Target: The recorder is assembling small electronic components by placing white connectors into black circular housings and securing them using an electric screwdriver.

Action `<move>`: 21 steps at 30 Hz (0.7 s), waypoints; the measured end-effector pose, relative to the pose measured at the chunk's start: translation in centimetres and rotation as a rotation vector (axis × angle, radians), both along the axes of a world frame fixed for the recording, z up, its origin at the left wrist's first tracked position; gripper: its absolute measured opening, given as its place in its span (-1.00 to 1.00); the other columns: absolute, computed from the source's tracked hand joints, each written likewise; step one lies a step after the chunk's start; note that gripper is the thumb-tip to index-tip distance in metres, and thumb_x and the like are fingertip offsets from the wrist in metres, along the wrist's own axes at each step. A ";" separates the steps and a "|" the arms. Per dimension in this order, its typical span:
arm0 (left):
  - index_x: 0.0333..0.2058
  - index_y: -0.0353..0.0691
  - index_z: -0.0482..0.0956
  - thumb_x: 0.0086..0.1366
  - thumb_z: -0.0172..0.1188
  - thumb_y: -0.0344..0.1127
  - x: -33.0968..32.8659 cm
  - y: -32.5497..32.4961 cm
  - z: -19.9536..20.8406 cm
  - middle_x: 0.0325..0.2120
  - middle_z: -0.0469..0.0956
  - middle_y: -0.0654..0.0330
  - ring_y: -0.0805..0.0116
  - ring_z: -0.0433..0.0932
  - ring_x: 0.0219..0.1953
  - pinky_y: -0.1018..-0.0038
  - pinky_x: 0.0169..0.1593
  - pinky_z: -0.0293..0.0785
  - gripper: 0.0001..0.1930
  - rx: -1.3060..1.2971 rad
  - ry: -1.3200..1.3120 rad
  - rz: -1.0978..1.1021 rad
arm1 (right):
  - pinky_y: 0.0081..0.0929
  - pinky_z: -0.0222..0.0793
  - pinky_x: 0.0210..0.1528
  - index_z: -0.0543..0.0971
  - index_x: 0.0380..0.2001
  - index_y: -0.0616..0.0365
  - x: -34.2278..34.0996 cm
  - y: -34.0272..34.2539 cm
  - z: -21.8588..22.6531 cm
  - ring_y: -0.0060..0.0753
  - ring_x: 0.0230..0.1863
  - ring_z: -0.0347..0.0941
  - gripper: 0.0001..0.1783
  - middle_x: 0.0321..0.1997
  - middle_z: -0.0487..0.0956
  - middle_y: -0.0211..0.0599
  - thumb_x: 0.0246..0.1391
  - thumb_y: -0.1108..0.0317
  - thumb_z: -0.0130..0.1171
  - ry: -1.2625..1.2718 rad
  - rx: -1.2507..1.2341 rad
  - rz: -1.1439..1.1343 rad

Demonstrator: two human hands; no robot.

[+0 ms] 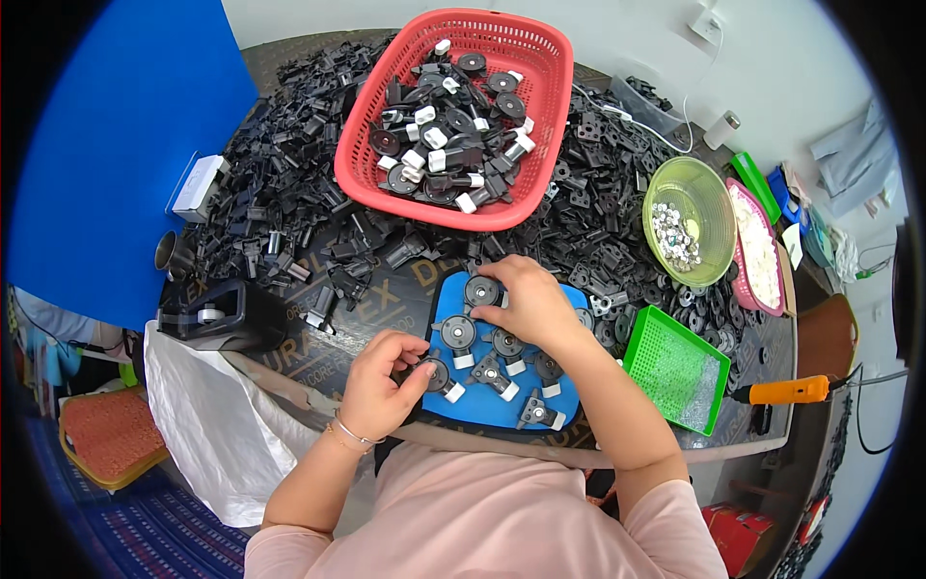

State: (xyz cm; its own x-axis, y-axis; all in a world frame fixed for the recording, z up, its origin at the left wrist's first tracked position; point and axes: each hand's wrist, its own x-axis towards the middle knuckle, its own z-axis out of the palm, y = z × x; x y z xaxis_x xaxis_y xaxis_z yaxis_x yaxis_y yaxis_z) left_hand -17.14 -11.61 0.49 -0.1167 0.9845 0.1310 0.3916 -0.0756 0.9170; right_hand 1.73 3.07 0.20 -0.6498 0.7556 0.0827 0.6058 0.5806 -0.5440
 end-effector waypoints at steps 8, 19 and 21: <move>-0.28 -0.28 0.51 0.05 0.26 -0.48 0.0 -0.1 -0.1 -0.38 0.48 0.19 0.41 0.48 -0.39 0.56 -0.30 0.41 -0.78 -0.026 -0.009 0.000 | -0.29 0.38 -0.02 0.54 -0.09 0.16 0.0 -0.6 0.9 -0.10 -0.11 0.47 -0.45 -0.18 0.53 -0.16 -0.24 0.25 0.38 -0.003 0.033 -0.089; -0.29 -0.28 0.51 0.05 0.26 -0.48 0.0 -0.2 -0.3 -0.38 0.47 0.19 0.41 0.48 -0.40 0.56 -0.30 0.40 -0.79 -0.026 -0.012 0.000 | -0.30 0.36 -0.01 0.55 -0.09 0.08 0.1 -0.5 0.6 -0.11 -0.08 0.44 -0.49 -0.17 0.51 -0.19 -0.23 0.31 0.34 -0.043 -0.012 0.003; -0.29 -0.28 0.51 0.06 0.26 -0.48 0.1 0.0 -0.3 -0.39 0.47 0.19 0.41 0.48 -0.40 0.56 -0.31 0.40 -0.79 -0.032 -0.010 -0.009 | -0.30 0.36 -0.02 0.55 -0.09 0.08 0.2 -0.4 0.6 -0.11 -0.08 0.44 -0.49 -0.18 0.51 -0.19 -0.23 0.30 0.35 -0.064 -0.004 -0.015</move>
State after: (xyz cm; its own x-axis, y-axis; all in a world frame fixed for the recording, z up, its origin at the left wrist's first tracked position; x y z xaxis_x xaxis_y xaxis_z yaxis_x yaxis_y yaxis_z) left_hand -17.04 -11.66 0.23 -0.1089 0.9891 0.0988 0.3819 -0.0501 0.9228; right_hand 1.90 2.66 0.76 -0.6422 0.7655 0.0383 0.6482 0.5691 -0.5058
